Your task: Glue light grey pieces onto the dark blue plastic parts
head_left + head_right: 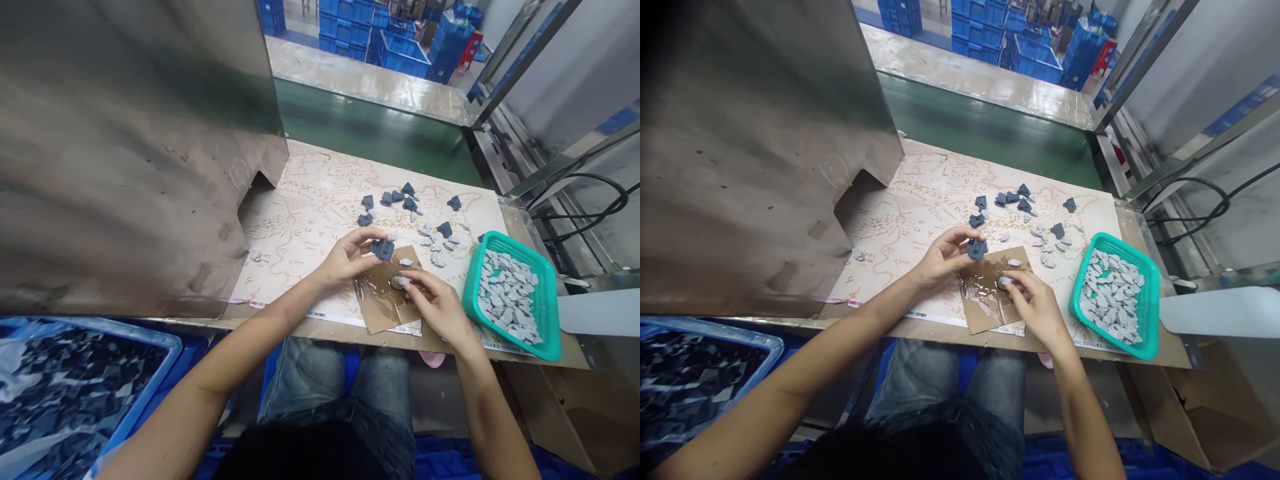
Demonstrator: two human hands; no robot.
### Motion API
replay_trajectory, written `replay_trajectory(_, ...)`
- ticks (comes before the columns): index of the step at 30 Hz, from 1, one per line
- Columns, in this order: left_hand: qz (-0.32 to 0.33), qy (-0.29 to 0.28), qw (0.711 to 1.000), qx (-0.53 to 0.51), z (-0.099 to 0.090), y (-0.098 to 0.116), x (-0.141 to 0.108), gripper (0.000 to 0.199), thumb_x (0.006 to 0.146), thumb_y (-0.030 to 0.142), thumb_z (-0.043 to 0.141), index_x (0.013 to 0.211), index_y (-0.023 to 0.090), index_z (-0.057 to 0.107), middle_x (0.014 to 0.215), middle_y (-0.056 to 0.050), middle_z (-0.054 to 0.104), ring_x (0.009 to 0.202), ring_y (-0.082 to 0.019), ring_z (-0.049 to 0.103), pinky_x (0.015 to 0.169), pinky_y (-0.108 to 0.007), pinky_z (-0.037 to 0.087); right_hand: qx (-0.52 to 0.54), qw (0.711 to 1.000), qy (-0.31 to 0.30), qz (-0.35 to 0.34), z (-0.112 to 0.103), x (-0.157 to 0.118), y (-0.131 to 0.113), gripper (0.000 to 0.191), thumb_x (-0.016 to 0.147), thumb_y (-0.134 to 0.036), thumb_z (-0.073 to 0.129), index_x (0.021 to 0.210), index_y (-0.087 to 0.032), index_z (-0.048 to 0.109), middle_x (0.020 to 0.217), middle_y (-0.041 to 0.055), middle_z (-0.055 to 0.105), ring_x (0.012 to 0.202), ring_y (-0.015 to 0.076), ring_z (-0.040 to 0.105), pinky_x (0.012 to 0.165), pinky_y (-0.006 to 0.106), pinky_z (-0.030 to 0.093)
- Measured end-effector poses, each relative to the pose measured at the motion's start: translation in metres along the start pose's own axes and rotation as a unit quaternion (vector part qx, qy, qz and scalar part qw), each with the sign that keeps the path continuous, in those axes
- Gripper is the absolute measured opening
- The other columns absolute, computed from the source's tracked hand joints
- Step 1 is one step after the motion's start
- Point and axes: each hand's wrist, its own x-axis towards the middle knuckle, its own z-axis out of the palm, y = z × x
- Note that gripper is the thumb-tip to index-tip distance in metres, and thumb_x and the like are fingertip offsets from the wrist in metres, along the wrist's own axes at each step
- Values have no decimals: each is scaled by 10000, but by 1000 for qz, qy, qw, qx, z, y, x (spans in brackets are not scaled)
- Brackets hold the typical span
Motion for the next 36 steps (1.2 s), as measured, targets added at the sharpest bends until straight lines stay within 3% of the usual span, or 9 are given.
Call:
replay_trajectory(6, -58, 35, 997, 33, 0, 0, -1, 544, 731, 501, 697, 1195, 236, 597, 1049, -51, 641, 799, -123, 627, 698, -278, 575, -26, 999, 20, 10, -2, -1, -1, 262, 834, -400, 559, 918, -175, 664, 741, 41, 684, 598, 150, 612, 553, 260, 494)
replay_trajectory(11, -62, 92, 993, 37, 0, 2, 0, 496, 668, 454, 759, 1088, 210, 657, 1255, -66, 592, 1007, -176, 601, 783, -285, 574, -67, 998, 7, -8, -1, 0, 2, 214, 838, -370, 559, 862, -180, 654, 745, 40, 682, 618, 153, 611, 570, 258, 489)
replay_trajectory(18, -108, 127, 986, 0, 0, 2, 2, 379, 738, 440, 687, 1049, 222, 680, 1346, -42, 546, 1180, -218, 532, 897, -326, 540, -123, 991, -26, -51, -1, 3, 7, 208, 884, -348, 499, 862, -197, 641, 795, 50, 686, 667, 172, 616, 635, 288, 494)
replay_trajectory(25, -106, 140, 984, -1, -6, -5, 3, 565, 639, 345, 789, 1157, 261, 582, 1097, -19, 641, 1015, -151, 612, 922, -307, 504, -117, 990, -36, -67, -3, 2, 7, 246, 894, -381, 490, 861, -193, 646, 820, 58, 690, 663, 164, 611, 631, 285, 493)
replay_trajectory(30, -131, 143, 981, -17, -7, -4, 3, 453, 614, 331, 805, 997, 194, 607, 972, -14, 656, 945, -136, 630, 854, -279, 523, -39, 999, 31, -12, -5, 1, -1, 273, 844, -448, 580, 905, -192, 655, 798, 44, 685, 642, 156, 613, 575, 269, 498)
replay_trajectory(33, -145, 117, 982, -31, -5, -2, 2, 407, 639, 334, 791, 965, 178, 603, 941, -23, 660, 951, -153, 641, 841, -294, 531, 26, 998, 59, 4, -6, 2, -9, 309, 800, -499, 629, 875, -200, 652, 832, 45, 691, 675, 162, 632, 597, 278, 525)
replay_trajectory(36, -115, 84, 990, 7, -2, -3, 1, 360, 681, 328, 752, 974, 170, 614, 968, -34, 656, 907, -152, 644, 809, -300, 544, 71, 994, 80, 0, -6, 3, -14, 326, 767, -525, 663, 852, -210, 649, 895, 49, 692, 707, 164, 639, 592, 275, 532)
